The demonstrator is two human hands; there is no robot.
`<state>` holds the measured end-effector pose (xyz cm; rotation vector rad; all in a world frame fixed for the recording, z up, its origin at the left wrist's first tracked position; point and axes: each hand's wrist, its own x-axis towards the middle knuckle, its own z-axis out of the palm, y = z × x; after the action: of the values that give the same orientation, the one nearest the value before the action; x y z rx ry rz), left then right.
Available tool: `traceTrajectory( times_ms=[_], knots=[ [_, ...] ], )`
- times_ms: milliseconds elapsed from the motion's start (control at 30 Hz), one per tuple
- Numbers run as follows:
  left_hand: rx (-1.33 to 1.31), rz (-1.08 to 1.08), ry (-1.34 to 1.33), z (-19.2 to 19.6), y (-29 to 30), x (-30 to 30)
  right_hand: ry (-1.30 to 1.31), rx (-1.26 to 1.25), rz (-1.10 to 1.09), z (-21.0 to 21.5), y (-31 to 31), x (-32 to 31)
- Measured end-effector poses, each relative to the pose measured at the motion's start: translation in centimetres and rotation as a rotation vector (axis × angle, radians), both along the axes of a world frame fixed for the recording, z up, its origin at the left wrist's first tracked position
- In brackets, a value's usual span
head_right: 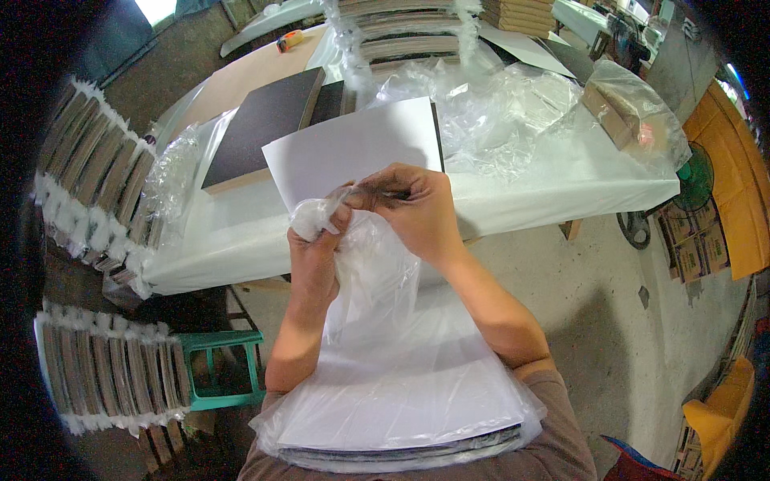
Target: The person wraps individual dark rectangular boards in plastic protective sheets by hand.
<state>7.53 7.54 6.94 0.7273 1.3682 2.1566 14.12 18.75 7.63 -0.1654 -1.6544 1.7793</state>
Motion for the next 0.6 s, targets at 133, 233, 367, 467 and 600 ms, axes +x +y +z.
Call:
traceTrajectory(
  times_ms=[133,233,367,467,600],
  knots=[
    [0.087,0.031,-0.121,-0.9,0.0,-0.6,-0.178,0.228,-0.117,0.5,-0.7,0.4],
    [0.107,0.017,-0.190,-0.7,0.4,-0.3,-0.193,0.272,-0.133,-0.4,0.0,0.0],
    [0.111,0.066,-0.173,-1.2,0.4,-0.5,0.125,0.067,-0.015,-0.5,-0.3,-0.9],
    [0.117,0.057,-0.208,-1.1,0.4,-0.5,0.061,0.392,-0.011,-1.3,0.7,-0.6],
    [0.160,-0.024,-0.216,-0.2,0.5,-0.1,0.038,0.375,-0.199,-1.0,0.3,-0.7]
  ],
)
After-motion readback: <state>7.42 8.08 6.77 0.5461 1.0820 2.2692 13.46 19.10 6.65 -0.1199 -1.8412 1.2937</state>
